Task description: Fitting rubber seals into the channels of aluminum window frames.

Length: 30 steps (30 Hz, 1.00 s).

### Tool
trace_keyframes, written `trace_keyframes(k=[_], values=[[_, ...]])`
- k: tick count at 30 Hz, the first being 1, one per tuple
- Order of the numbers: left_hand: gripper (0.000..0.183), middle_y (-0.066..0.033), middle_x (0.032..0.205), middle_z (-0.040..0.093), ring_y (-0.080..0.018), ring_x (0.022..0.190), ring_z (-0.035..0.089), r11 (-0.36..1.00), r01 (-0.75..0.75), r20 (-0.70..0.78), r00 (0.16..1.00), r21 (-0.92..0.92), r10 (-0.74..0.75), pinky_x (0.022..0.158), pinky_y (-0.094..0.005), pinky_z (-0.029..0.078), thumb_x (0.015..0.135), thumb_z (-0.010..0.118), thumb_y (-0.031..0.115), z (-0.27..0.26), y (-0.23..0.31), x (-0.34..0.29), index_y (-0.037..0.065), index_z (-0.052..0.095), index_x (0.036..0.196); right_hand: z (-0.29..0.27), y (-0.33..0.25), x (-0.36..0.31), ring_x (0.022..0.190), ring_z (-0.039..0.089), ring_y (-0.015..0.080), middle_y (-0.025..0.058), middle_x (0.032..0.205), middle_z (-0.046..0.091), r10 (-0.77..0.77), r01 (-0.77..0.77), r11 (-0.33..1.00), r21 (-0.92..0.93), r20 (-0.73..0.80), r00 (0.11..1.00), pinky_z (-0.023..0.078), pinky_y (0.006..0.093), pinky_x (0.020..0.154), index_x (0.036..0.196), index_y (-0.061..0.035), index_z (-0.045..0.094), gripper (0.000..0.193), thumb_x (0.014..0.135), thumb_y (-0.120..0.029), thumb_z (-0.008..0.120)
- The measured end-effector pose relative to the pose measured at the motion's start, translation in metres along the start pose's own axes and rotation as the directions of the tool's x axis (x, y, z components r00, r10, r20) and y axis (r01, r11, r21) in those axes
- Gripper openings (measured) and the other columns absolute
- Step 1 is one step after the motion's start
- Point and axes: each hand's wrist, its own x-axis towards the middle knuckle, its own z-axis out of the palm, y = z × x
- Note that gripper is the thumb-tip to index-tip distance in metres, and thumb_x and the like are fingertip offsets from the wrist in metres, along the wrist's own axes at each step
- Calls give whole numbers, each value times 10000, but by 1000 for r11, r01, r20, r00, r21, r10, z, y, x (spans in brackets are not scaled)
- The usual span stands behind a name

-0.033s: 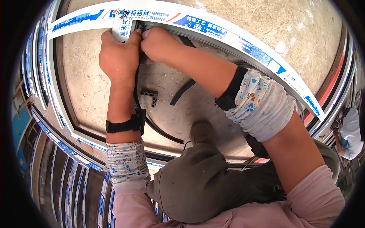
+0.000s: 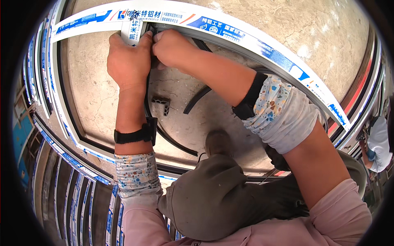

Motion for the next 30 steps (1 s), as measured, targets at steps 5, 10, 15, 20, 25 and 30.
trace_keyframes(k=[5,10,15,20,25,30], values=[[630,-237,923,693,-398,893,685,995,23,24,999,92,-25,800,-449,530,756,731,490,1,3,4,-41,559,1049,6,3,-2,764,698,356,229,813,689,8,5,980,198,-67,998,543,426,704,896,22,683,207,865,-103,520],[689,-217,910,706,-395,864,696,990,13,-92,996,140,0,801,-450,535,753,707,516,10,2,0,-50,528,1100,6,7,-4,876,663,396,271,877,672,-59,65,997,47,-107,992,514,446,781,846,28,671,179,839,-93,540],[698,-241,929,706,-395,883,698,976,65,3,998,209,-67,821,-445,533,747,692,522,-2,15,12,-63,528,1091,7,10,-2,825,668,393,263,853,672,-112,124,988,94,-126,986,518,446,732,843,49,674,163,818,-87,588],[723,-245,970,698,-399,927,687,982,72,23,997,174,-77,844,-448,524,761,666,544,4,11,4,-67,528,1120,12,15,-12,815,677,359,245,848,674,15,-9,976,219,-24,1000,526,436,711,867,64,677,158,812,-43,574],[726,-255,1011,688,-410,970,670,975,118,66,989,188,-132,868,-447,512,766,660,531,-1,13,3,-60,529,1166,36,26,-23,884,675,393,261,923,681,-47,48,996,73,-7,999,531,461,758,880,51,684,163,804,-40,573],[586,-231,1032,676,-390,928,672,988,-98,-9,995,120,100,824,-444,526,748,669,430,1,-6,0,-26,551,1096,37,6,-31,934,659,417,260,974,681,-25,31,999,29,-189,982,526,473,811,902,26,700,188,802,-60,566]])
